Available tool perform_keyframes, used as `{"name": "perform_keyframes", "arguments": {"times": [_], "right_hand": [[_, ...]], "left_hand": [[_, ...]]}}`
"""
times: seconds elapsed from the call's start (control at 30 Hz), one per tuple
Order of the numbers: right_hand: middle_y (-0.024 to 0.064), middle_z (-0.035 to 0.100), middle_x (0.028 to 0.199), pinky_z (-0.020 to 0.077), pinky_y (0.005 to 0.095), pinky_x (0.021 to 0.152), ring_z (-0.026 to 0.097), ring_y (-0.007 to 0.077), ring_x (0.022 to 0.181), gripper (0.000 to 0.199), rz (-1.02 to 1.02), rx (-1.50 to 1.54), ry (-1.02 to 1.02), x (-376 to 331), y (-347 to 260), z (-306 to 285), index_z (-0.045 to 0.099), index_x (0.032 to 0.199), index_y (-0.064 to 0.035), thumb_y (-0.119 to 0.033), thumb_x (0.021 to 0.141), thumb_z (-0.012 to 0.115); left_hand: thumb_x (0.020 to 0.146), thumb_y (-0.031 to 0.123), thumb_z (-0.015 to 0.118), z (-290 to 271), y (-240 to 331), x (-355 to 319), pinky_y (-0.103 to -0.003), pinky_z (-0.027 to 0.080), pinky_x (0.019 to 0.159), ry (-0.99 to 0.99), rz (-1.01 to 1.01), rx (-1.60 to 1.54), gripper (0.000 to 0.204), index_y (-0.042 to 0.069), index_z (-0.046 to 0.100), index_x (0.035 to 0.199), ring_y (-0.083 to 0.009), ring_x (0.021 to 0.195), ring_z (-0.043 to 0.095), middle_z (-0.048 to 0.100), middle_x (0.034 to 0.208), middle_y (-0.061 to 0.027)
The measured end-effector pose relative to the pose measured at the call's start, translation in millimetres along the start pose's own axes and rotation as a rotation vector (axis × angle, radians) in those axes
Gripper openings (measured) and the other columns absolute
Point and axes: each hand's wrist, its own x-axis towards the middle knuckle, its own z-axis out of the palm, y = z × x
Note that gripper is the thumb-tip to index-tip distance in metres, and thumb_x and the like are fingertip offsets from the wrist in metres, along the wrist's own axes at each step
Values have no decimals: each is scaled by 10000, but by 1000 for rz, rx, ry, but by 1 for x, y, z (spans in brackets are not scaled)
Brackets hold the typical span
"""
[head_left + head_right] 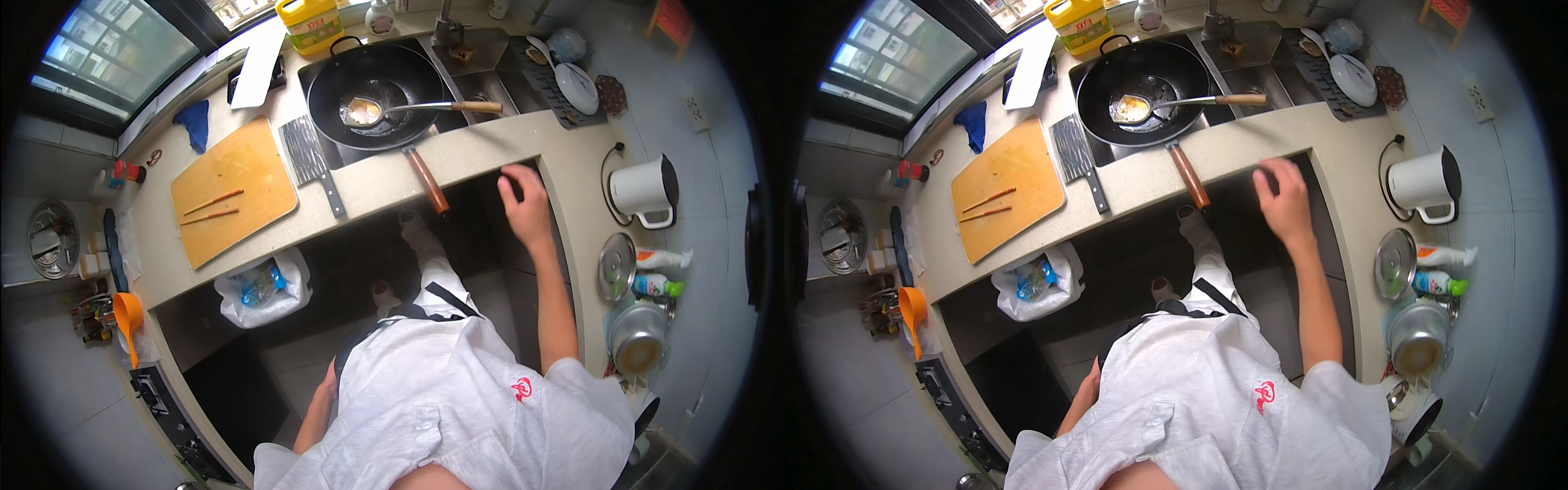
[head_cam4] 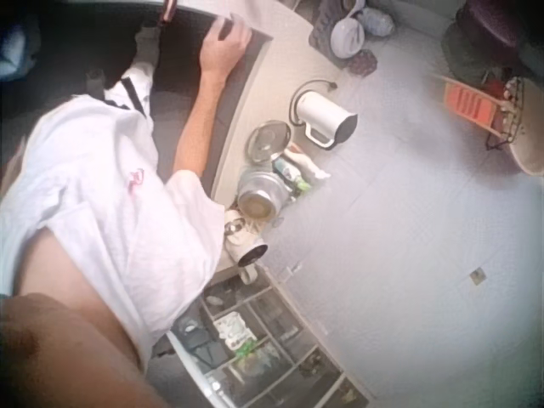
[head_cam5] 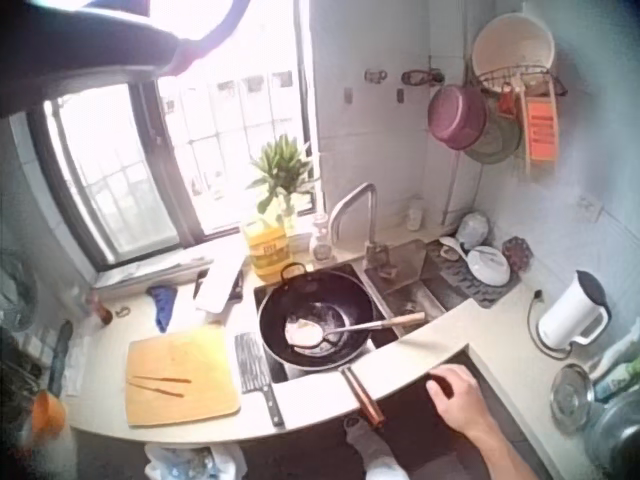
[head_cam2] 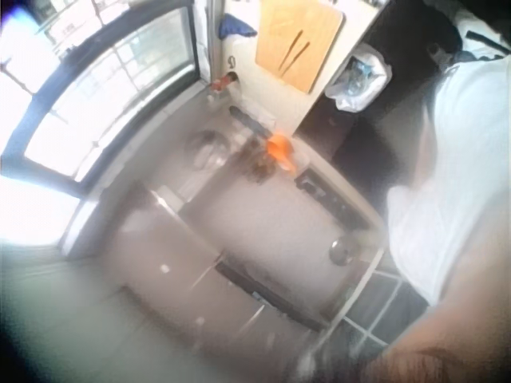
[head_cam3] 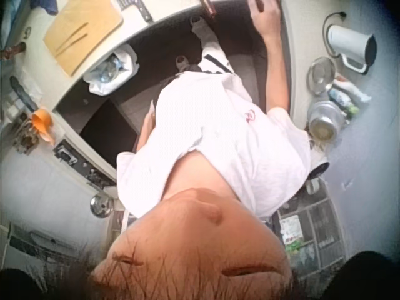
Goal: The person scoops cooked corn kernels from a wok into a white bowl using a metal spatula. After transferring the corn, the person rinses the wok and spatula under running water at the sink. Finally, the person carries the bowl of corn to a dining table and places it down.
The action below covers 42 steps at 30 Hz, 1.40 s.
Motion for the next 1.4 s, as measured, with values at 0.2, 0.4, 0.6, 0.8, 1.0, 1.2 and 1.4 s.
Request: {"name": "perform_keyframes", "arguments": {"times": [0.2, 0.4, 0.6, 0.8, 1.0, 1.2, 1.4], "right_hand": [[155, 636, 1070, 466, 398, 859, 603, 308, 976, 564, -48, -449, -627, 197, 86, 35, 577, 1170, -48, -474, 801, 590], [179, 637, 781, 488, 400, 639, 614, 309, 681, 463, 390, -1, -1384, 231, 101, 80, 627, 894, -1, -450, 849, 524], [162, 592, 691, 449, 370, 600, 581, 263, 619, 393, 206, -98, -1092, 260, 72, 24, 587, 856, 38, -354, 845, 554], [172, 589, 675, 446, 358, 591, 576, 260, 617, 377, 312, -377, -1248, 308, 28, -22, 599, 844, 51, -323, 836, 547], [40, 495, 566, 399, 281, 460, 474, 117, 495, 362, 419, -218, -1405, 290, 29, 6, 578, 809, 21, -337, 848, 543], [-3, 436, 564, 308, 250, 389, 389, 87, 460, 317, 674, 77, -1450, 271, 18, 61, 549, 842, -14, -322, 903, 508], [-18, 428, 557, 299, 229, 357, 372, 67, 418, 318, 590, 197, -1226, 290, 28, 80, 540, 809, -22, -325, 903, 528]], "left_hand": [[890, 394, 559, 19, 86, 6, -316, 465, 804, 177, -6, -157, 421, 21, 631, 1073, -187, 955, 579, 627, 1076, -130], [901, 293, 585, 11, 231, -38, -234, 431, 557, 635, 196, -290, 279, 19, 602, 850, -84, 603, 524, 601, 711, -20], [874, 316, 617, 75, 416, -58, -263, 452, 781, 277, 449, -184, 364, -4, 618, 1048, -143, 894, 589, 644, 931, -68], [834, 281, 678, 143, 492, -15, -256, 468, 732, 112, 303, -168, 334, -8, 563, 955, -126, 870, 592, 622, 892, -77], [849, 119, 634, 158, 495, 1, -249, 467, 544, -145, 292, -714, 175, 0, 511, 887, -113, 574, 568, 567, 690, -43], [850, 117, 622, 163, 489, 6, -253, 446, 485, -71, 474, -630, 197, 67, 432, 842, -93, 542, 536, 529, 656, -16], [855, 107, 616, 162, 487, 10, -255, 445, 459, -46, 488, -621, 207, 27, 428, 889, -103, 506, 533, 527, 609, -29]]}}
